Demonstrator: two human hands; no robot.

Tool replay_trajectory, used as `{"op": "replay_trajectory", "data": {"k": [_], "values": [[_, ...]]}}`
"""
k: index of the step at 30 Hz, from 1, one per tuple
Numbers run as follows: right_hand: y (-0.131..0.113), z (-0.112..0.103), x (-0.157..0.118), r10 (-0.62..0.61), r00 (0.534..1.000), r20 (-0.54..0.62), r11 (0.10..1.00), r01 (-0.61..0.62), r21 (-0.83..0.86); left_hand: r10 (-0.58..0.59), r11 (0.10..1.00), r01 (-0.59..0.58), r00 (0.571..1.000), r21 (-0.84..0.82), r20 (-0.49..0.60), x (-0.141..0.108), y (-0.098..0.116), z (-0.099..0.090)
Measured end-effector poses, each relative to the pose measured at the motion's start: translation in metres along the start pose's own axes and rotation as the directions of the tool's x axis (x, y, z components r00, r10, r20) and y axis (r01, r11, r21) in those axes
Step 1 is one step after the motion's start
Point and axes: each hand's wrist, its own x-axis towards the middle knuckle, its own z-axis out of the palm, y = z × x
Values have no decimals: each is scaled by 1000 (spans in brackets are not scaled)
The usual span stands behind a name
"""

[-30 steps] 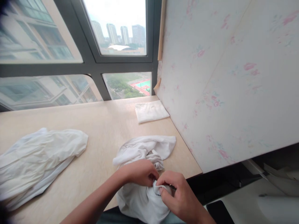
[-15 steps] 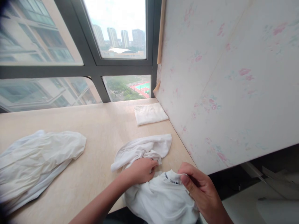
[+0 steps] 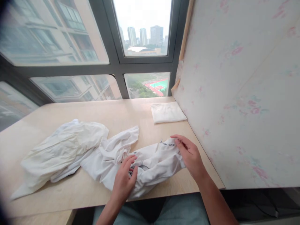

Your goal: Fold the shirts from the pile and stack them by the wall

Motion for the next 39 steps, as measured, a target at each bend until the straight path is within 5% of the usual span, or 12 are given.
{"op": "replay_trajectory", "data": {"k": [4, 9, 11, 15, 18, 21, 26, 30, 35, 39], "values": [[-36, 17, 7, -133, 937, 322, 990, 144, -10, 181, 977, -170, 980, -131, 85, 35, 29, -5], [-68, 13, -16, -304, 631, 714, 953, 214, 216, 256, 966, -229, 899, -118, 355, 93, 44, 17], [-69, 4, -22, -324, 583, 745, 946, 207, 249, 226, 974, -210, 853, -87, 470, 105, 44, 36], [-56, -18, -26, -260, 710, 654, 965, 207, 159, 273, 962, -220, 793, -163, 545, 109, 41, 69], [-39, -37, -29, -121, 817, 564, 991, 127, 30, 270, 953, -172, 856, -249, 441, 113, 34, 75], [-23, -54, -30, 37, 912, 408, 999, -19, -48, 208, 914, -91, 941, -396, 266, 124, 18, 59], [-2, -57, -13, 157, 878, 453, 986, -162, -29, 12, 820, -17, 1000, -572, -14, 138, -12, -3], [14, -35, 12, 196, 864, 463, 981, -170, -97, 2, 815, 29, 999, -578, 54, 139, -22, -45], [45, 0, 36, 137, 949, 284, 970, -70, -235, -64, 915, 117, 987, -387, 147, 132, -36, -57], [77, 13, 42, 149, 936, 320, 914, -7, -406, -142, 946, 195, 968, -260, 209, 119, -52, -54]]}}
